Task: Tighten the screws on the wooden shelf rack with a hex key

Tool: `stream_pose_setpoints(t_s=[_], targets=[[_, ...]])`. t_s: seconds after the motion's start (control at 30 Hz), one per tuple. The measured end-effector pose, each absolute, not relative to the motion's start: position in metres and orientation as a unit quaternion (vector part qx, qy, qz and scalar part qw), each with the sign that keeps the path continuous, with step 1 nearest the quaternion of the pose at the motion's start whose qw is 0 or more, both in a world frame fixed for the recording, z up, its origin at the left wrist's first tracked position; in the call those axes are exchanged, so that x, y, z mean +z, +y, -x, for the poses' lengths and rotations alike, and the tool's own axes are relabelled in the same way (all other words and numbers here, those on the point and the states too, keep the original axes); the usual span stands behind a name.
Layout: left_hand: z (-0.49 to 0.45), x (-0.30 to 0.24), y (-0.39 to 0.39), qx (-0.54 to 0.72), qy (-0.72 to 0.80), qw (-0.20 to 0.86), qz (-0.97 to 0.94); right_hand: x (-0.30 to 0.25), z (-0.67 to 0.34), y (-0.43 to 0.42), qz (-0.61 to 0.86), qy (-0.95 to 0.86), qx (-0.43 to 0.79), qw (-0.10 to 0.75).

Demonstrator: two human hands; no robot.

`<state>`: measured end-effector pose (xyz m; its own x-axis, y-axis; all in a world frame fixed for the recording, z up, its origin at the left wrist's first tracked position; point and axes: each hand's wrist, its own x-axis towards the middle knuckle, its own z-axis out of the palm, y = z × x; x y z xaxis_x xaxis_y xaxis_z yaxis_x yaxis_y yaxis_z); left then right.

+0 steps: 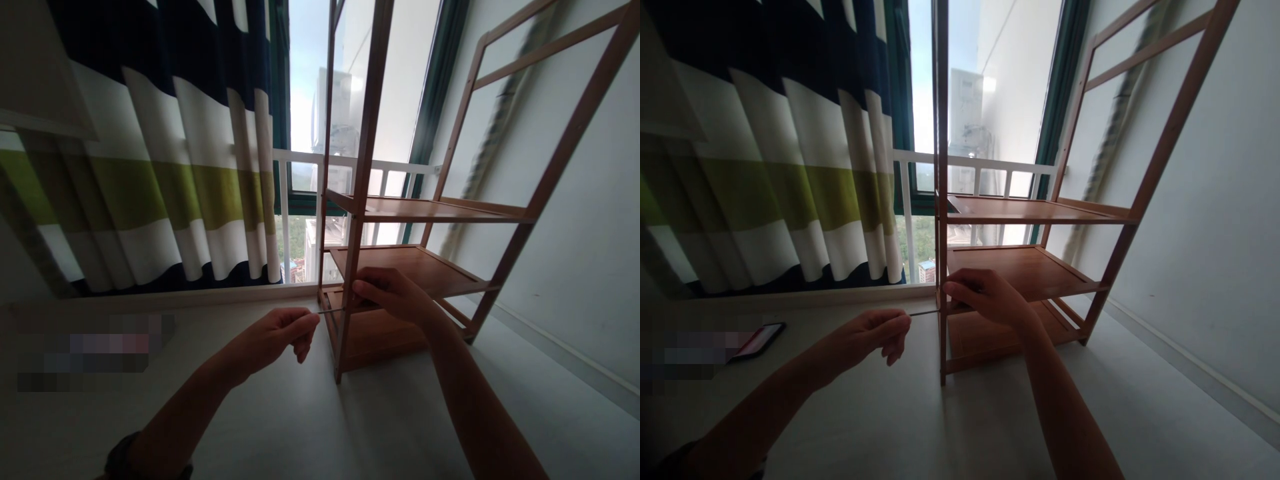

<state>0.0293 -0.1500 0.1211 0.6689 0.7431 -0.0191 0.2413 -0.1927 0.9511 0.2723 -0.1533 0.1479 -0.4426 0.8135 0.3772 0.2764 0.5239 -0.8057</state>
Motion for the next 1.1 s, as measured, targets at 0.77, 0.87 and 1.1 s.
stream_pose_setpoints(t_s=[0.77,0.87,1.1], targets=[[-0.0320,0.1235,-0.1522,0.232,0.343,0.529,-0.741,0.1474,-0.2722,-0.1536,0.356,-0.784,0.324,0.393],[-0.0314,0.1211,-0.1506,0.228,0.331,0.541,-0.739,0.1479,-0.2724,-0.1534,0.356,-0.785,0.318,0.395],[-0.0302,0.1180,-0.1491,0.224,0.328,0.545,-0.738,0.1484,-0.2724,-0.1522,0.349,-0.779,0.340,0.394]])
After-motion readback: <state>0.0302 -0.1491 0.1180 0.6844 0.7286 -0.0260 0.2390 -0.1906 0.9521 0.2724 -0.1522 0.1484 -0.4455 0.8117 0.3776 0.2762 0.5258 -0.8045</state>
